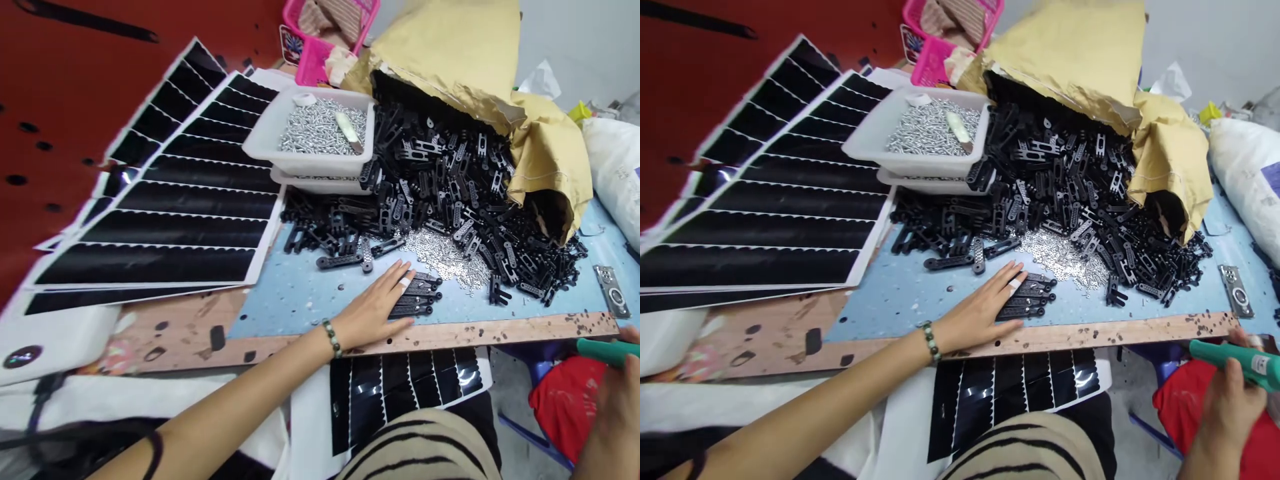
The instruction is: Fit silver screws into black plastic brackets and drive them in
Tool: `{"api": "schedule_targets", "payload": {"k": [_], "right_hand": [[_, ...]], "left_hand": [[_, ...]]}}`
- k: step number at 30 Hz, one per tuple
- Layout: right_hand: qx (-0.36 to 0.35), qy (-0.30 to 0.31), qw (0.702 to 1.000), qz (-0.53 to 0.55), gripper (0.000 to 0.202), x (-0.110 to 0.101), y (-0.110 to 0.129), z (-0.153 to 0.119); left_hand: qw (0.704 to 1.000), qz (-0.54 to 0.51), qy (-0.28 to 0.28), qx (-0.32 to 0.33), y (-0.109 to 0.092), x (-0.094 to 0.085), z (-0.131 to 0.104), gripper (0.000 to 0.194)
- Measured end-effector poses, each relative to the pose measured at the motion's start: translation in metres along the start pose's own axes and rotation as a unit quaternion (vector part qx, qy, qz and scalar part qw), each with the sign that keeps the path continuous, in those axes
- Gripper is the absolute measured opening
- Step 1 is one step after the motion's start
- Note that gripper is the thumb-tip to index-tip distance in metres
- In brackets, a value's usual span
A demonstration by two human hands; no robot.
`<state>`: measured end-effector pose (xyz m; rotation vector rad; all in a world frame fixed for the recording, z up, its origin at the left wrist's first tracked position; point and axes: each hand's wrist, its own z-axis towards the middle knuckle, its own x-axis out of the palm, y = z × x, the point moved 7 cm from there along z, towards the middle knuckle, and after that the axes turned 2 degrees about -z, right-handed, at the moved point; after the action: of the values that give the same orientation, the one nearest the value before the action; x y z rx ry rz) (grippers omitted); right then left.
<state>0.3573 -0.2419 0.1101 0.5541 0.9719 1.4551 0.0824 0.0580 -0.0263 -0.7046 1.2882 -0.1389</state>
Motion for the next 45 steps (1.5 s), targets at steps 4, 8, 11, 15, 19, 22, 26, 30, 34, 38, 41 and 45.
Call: {"api": "schedule_targets", "payload": {"k": [4,8,11,15,19,22,26,30,34,38,41,45], "right_hand": [[-0.013,-0.015,0.999,0.036,0.041,0.031,0.005,-0.004],[-0.016,0.080,0.985,0.149,0.036,0.098,0.040,-0.014],[-0.009,0.119,0.969,0.218,0.032,0.155,0.067,-0.019],[-0.011,0.193,0.945,0.262,0.018,0.223,0.084,-0.028],[0.003,0.243,0.910,0.335,0.010,0.259,0.086,-0.036],[0.001,0.260,0.899,0.351,0.008,0.269,0.086,-0.039],[-0.003,0.286,0.898,0.336,0.010,0.276,0.087,-0.042],[-0.008,0.313,0.886,0.343,0.010,0.280,0.088,-0.046],[-0.040,0.363,0.860,0.355,0.009,0.281,0.094,-0.053],[-0.056,0.399,0.841,0.361,0.009,0.281,0.096,-0.058],[-0.051,0.412,0.835,0.360,0.009,0.282,0.093,-0.061],[-0.045,0.410,0.839,0.355,0.010,0.280,0.090,-0.060]], "left_hand": [[1.000,0.003,0.005,-0.004,-0.002,0.001,-0.001,0.084],[1.000,0.003,0.011,-0.022,-0.002,0.001,-0.002,0.081],[1.000,0.003,-0.001,-0.026,-0.003,-0.001,-0.004,0.078],[1.000,-0.011,-0.013,-0.024,-0.005,-0.002,-0.005,0.077],[0.999,-0.018,-0.029,-0.019,-0.007,-0.003,-0.007,0.076],[0.999,-0.017,-0.030,-0.018,-0.007,-0.003,-0.007,0.075],[1.000,-0.015,-0.019,-0.020,-0.008,-0.002,-0.007,0.076],[1.000,-0.014,-0.020,-0.019,-0.008,-0.002,-0.007,0.077],[0.999,-0.013,-0.031,-0.013,-0.008,-0.001,-0.007,0.077],[0.999,-0.006,-0.033,-0.008,-0.008,0.001,-0.007,0.077],[0.999,-0.006,-0.033,-0.004,-0.008,0.002,-0.007,0.077],[0.999,-0.010,-0.035,-0.007,-0.008,0.001,-0.007,0.077]]}}
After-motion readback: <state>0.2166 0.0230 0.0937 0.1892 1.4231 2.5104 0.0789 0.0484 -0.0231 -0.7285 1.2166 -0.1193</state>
